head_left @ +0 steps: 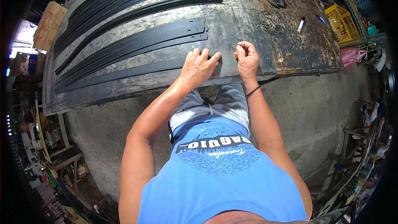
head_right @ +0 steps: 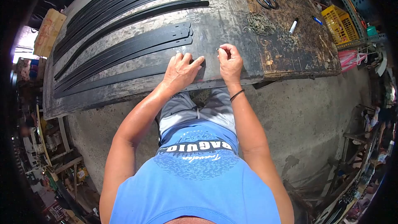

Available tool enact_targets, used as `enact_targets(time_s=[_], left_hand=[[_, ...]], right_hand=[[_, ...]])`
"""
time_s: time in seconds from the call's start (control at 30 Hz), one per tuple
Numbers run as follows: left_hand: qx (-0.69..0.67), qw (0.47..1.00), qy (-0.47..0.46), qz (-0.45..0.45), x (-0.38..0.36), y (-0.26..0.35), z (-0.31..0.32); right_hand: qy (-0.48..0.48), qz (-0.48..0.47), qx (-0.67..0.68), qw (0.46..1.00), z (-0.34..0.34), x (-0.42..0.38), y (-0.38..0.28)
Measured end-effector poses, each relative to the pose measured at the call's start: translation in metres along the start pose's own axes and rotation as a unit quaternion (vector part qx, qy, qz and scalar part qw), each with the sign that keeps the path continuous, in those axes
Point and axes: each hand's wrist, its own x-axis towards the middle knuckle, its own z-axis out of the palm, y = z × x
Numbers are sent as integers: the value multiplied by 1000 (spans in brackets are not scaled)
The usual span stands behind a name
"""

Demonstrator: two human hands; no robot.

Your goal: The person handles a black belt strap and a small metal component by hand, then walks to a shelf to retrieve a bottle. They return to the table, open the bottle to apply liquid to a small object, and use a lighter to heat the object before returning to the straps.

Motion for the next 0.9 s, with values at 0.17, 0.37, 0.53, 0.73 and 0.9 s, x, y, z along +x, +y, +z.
enact_targets(time_s=[0.17, 0.37, 0.53, 0.73, 0.9], left_hand=[[-16, 999, -27, 15, -4, -8, 6], [-20, 998, -51, -5, 2, -1, -7], [-111, 993, -30, -27, -4, -14, 0], [-84, 996, 1, -28, -5, -16, -1], [-124, 991, 19, -39, 3, -28, 7]], right_hand=[[0, -4, 3, 1000, 0, 0, -1], [-9, -8, -2, 1000, -2, -1, 3], [-17, 2, -7, 1000, -3, -1, -2], [-25, 34, 47, 998, -5, 0, -4], [-23, 45, 80, 996, -7, 2, -4]])
